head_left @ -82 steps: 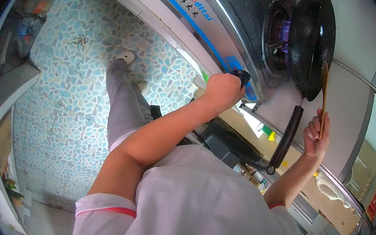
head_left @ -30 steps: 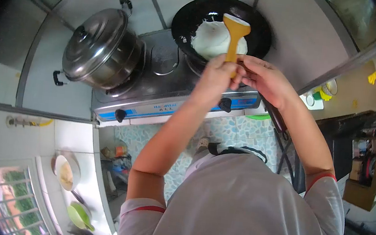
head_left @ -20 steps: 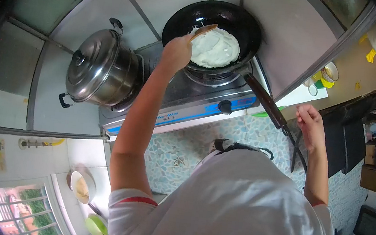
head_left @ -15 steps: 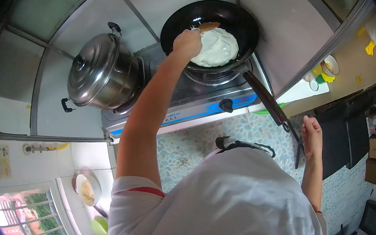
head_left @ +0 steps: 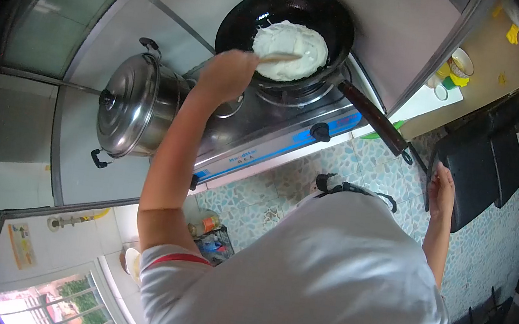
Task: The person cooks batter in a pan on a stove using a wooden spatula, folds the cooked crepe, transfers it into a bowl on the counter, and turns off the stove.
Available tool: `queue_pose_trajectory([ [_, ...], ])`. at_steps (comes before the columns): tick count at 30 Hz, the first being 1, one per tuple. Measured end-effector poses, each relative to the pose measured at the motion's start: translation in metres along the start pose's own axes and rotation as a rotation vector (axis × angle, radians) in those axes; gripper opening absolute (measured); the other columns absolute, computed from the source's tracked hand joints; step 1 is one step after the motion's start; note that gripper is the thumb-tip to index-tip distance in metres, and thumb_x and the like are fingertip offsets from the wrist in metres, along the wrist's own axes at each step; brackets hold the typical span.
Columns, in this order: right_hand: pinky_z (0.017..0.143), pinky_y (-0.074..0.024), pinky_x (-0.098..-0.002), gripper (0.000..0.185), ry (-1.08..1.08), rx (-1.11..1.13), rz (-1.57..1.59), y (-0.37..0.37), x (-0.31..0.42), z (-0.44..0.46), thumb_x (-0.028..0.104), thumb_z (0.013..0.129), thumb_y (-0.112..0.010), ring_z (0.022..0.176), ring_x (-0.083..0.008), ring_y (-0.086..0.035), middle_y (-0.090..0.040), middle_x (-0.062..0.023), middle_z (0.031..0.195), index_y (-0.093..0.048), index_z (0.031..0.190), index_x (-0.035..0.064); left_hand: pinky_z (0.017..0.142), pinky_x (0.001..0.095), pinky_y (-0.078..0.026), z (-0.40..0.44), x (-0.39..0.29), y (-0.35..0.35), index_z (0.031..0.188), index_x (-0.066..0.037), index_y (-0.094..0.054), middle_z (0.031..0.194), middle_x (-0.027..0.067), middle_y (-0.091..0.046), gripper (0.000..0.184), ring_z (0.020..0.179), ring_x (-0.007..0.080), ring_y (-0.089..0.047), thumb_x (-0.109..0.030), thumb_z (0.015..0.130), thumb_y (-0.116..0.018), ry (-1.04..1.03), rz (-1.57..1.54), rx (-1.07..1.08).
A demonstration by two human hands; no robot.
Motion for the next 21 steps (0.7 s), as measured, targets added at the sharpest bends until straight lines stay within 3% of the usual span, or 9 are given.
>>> queue_pose_trajectory([
  [4,0.044,-0.0257,-0.0137,0.013,-0.013,0.093,-0.023,-0.023,-0.005,-0.001,0.021,0.082,-0.060,0.048,-0.0005,-0.034,-0.043,0.0085,0.060,-0.054,0.071,0.0169,0.073,0.0399,-0.043,0.046,0.005,-0.030,0.109,-0.012,-0.059,0.082,0.0193,-0.057,0.027,0.080,0.0314,-0.056,-0.021,0.088,-0.045,-0.063,-0.136,-0.073],
  [8,0.045,-0.0264,-0.0136,0.012,-0.032,0.014,0.006,-0.009,-0.010,-0.009,0.019,0.082,-0.060,0.049,-0.0004,-0.036,-0.044,0.0084,0.060,-0.055,0.072,0.0164,0.069,0.0371,-0.044,0.050,0.053,-0.036,0.106,-0.013,-0.061,0.086,0.0168,-0.061,0.027,0.076,0.0289,-0.058,-0.014,0.080,-0.057,0.032,-0.200,0.084],
  [11,0.044,-0.0267,-0.0135,0.011,-0.054,-0.020,0.040,0.022,-0.033,-0.001,0.019,0.082,-0.060,0.050,-0.0003,-0.038,-0.045,0.0083,0.060,-0.056,0.072,0.0160,0.068,0.0371,-0.044,0.044,0.096,-0.028,0.106,-0.013,-0.061,0.083,0.0162,-0.062,0.026,0.074,0.0283,-0.058,-0.016,0.081,-0.057,0.026,-0.151,0.177],
  [15,0.042,-0.0254,-0.0137,0.014,-0.056,-0.057,0.038,0.031,-0.035,-0.003,0.019,0.082,-0.061,0.047,0.0000,-0.037,-0.044,0.0084,0.059,-0.054,0.070,0.0162,0.071,0.0387,-0.045,0.051,0.119,0.002,0.093,-0.007,-0.065,0.085,0.0170,-0.062,0.019,0.079,0.0330,-0.058,-0.014,0.078,-0.055,0.049,-0.043,-0.003],
  [20,0.040,-0.0227,-0.0154,0.017,-0.027,-0.030,0.034,0.034,-0.032,0.004,0.020,0.083,-0.059,0.044,0.0001,-0.030,-0.040,0.0092,0.057,-0.053,0.068,0.0173,0.068,0.0408,-0.045,0.055,0.075,0.023,0.079,-0.001,-0.064,0.081,0.0185,-0.061,0.018,0.076,0.0354,-0.058,-0.018,0.077,-0.058,0.116,0.179,-0.207],
  [21,0.040,-0.0228,-0.0153,0.017,-0.037,-0.024,0.042,0.034,-0.034,0.004,0.020,0.083,-0.059,0.044,0.0001,-0.031,-0.041,0.0092,0.057,-0.053,0.068,0.0173,0.066,0.0401,-0.046,0.054,0.058,0.018,0.082,-0.002,-0.064,0.078,0.0183,-0.061,0.019,0.073,0.0353,-0.058,-0.019,0.077,-0.059,0.071,0.148,-0.202],
])
Point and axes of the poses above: each hand's wrist, its own z-axis towards the middle knuckle, its own y-axis out of the back of the hand, x = y × z, the point moved 9 cm from there along z, towards the middle knuckle
